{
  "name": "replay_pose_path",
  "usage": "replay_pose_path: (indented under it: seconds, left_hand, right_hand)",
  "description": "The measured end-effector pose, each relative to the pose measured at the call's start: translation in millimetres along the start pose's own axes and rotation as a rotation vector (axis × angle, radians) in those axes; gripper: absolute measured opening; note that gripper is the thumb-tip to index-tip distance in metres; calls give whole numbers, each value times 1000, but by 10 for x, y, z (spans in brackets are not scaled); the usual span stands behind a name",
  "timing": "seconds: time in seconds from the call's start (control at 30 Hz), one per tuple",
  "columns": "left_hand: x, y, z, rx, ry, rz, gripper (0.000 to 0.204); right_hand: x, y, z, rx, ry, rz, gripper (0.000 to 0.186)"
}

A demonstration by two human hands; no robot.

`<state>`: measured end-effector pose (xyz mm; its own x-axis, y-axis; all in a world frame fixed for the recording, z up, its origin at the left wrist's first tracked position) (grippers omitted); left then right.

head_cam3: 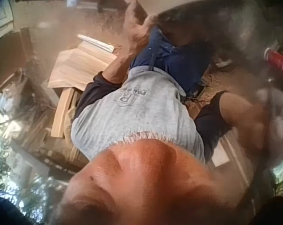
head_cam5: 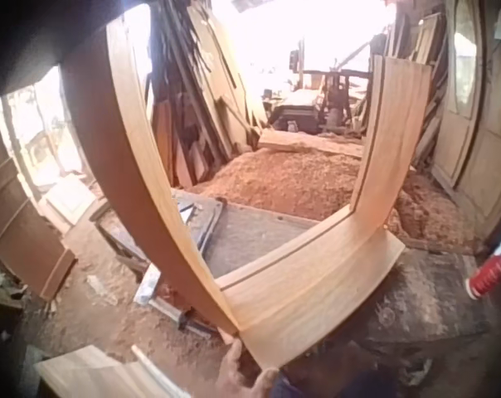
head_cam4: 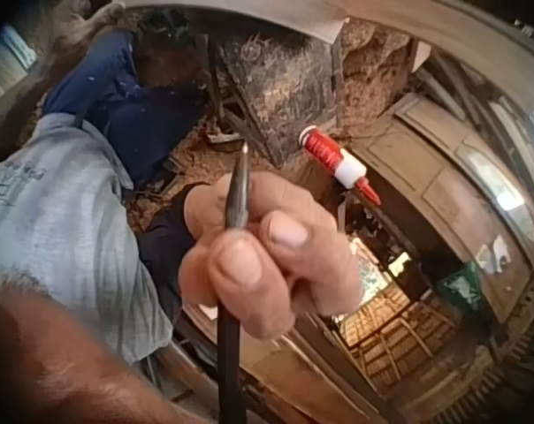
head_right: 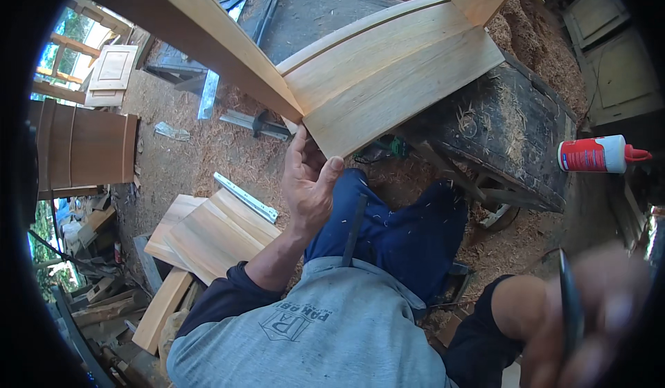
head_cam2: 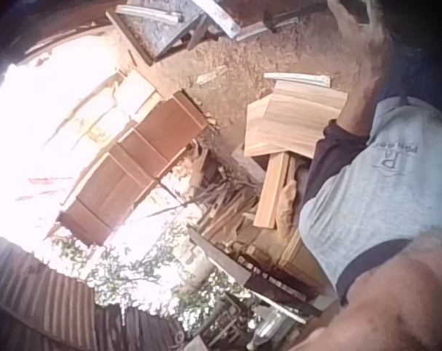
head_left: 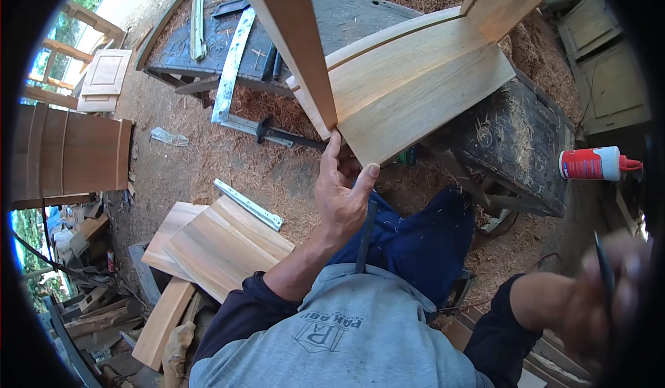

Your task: The person assembles wooden components by nailing them together, measuring and marking wood for cutting, and applying wood glue to a joint.

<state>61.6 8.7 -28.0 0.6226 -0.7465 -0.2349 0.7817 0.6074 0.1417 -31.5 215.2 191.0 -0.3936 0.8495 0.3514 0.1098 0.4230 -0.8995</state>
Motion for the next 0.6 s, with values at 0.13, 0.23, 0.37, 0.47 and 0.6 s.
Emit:
replay_pose_path:
  seconds: [0.13,0.23,0.37,0.47,0.6]
  left_hand:
    - [40,-42,-3,-27,11,39,73]
    - [-13,-33,57,-39,70,52,72]
    - [-42,-50,24,-113,53,64,71]
    - [-38,-13,57,-93,40,87,69]
    - [-9,-22,1,-78,22,103,68]
  right_hand:
    - [-671,-156,863,-521,-207,-88,11]
    - [-1311,-92,1603,-806,-329,-338,26]
    - [-1869,-82,1894,-908,-436,-683,23]
    - [-2134,20,1984,-944,-411,-863,16]
    - [-2203,111,1983,-975,-463,-928,24]
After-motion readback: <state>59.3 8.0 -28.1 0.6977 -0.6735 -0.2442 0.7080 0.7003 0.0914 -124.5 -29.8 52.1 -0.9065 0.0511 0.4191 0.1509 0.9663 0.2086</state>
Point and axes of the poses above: each hand's wrist, its own y-axis away from the middle knuckle, its own x-axis out of the back of the hand, z = x × y, the point moved 4 cm from there along -y, towards the middle knuckle, and after that the axes turned 13 degrees about x, right-handed, at the moved point
